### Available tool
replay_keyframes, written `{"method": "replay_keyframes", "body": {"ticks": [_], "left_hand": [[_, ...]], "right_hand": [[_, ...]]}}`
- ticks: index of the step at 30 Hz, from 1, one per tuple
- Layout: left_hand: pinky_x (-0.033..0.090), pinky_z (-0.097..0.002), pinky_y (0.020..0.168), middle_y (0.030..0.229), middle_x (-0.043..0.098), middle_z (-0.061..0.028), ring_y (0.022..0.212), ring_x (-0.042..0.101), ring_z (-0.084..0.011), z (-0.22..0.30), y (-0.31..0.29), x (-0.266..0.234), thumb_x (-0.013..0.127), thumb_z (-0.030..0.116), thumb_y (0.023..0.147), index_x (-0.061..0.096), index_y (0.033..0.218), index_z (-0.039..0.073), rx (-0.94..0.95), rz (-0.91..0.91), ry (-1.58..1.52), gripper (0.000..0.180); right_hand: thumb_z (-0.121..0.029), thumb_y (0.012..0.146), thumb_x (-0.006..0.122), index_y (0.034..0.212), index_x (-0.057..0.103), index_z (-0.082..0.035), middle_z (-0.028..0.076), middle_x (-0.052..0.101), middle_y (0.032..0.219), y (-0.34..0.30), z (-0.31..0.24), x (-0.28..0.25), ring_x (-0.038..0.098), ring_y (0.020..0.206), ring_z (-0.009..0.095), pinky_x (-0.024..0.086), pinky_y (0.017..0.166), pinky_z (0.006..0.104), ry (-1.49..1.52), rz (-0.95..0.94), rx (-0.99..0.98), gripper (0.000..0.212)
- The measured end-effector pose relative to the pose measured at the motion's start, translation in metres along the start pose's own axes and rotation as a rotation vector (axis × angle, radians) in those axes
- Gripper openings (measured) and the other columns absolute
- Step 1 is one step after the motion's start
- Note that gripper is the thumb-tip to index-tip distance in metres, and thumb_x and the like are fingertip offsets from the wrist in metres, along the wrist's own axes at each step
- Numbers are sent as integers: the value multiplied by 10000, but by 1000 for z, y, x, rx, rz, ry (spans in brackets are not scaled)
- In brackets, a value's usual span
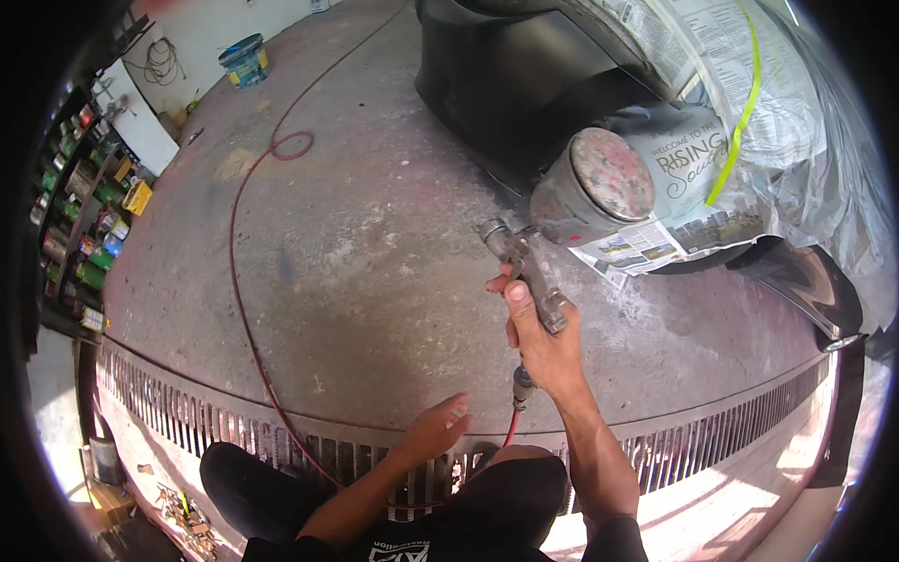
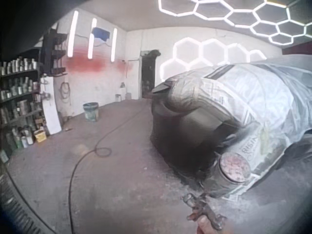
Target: The person assembles and adjusts a spray gun, attaches a hose, and pours liquid into the spray gun's cup. They then spray a covered object in the workshop.
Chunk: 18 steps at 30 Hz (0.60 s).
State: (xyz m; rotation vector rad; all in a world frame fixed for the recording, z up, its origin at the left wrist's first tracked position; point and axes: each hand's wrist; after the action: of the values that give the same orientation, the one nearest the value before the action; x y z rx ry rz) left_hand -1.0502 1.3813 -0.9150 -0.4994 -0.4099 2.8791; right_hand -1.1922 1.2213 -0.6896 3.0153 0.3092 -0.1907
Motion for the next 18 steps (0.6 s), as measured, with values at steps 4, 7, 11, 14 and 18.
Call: {"method": "replay_keyframes", "body": {"ticks": [4, 7, 11, 14, 18], "left_hand": [[495, -441, 1085, 1662, 387, -245, 1312, 601, -333, 101, 14, -33, 840, 257, 928, 133, 1697, -8, 298, 321, -246, 1078], [468, -429, 1118, 1717, 286, -241, 1390, 537, -336, 135, 35, -52, 838, 248, 929, 26, 1714, 14, 490, 480, -278, 1154], [464, -421, 1112, 1666, 347, -223, 1366, 543, -313, 145, 61, -79, 724, 143, 984, 33, 1722, 28, 557, 755, -594, 1017], [515, -387, 951, 1380, 534, -163, 1124, 607, -243, 131, 55, -121, 599, 60, 999, 243, 1665, 17, 488, 910, -537, 757], [456, -312, 609, 831, 526, -11, 685, 492, -108, 139, 16, -217, 532, 8, 957, 598, 1355, 10, 140, 1033, -764, 403]], "right_hand": [[-462, 1085, 656, 1375, 640, 44, 89, 754, 1128, -7, 18, 18, 645, 743, 107, 536, 634, 282, 70, -86, 76, 584], [-568, 1079, 600, 1443, 595, 63, 146, 723, 1293, -9, -5, 39, 720, 1058, 254, 588, 912, 409, -27, -224, 177, 729], [-794, 1032, 415, 1611, 396, 63, 312, 447, 1602, 8, -3, 74, 408, 1523, 423, 357, 1244, 497, -643, -438, -142, 1035], [-887, 986, 323, 1653, 281, 79, 353, 326, 1668, 14, -22, 96, 318, 1567, 464, 296, 1283, 517, -573, -663, -40, 1175], [-865, 960, 451, 1645, 256, 90, 354, 498, 1526, 7, -16, 129, 502, 1425, 487, 416, 1184, 539, -563, -897, 133, 1192]]}}
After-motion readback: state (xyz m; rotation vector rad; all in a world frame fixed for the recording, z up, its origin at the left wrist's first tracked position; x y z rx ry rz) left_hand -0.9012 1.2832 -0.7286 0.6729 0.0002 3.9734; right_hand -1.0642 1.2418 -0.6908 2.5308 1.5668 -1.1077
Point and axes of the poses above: each hand's wrist, its own y-axis towards the middle knuckle, its own x-axis out of the palm, z = x × y
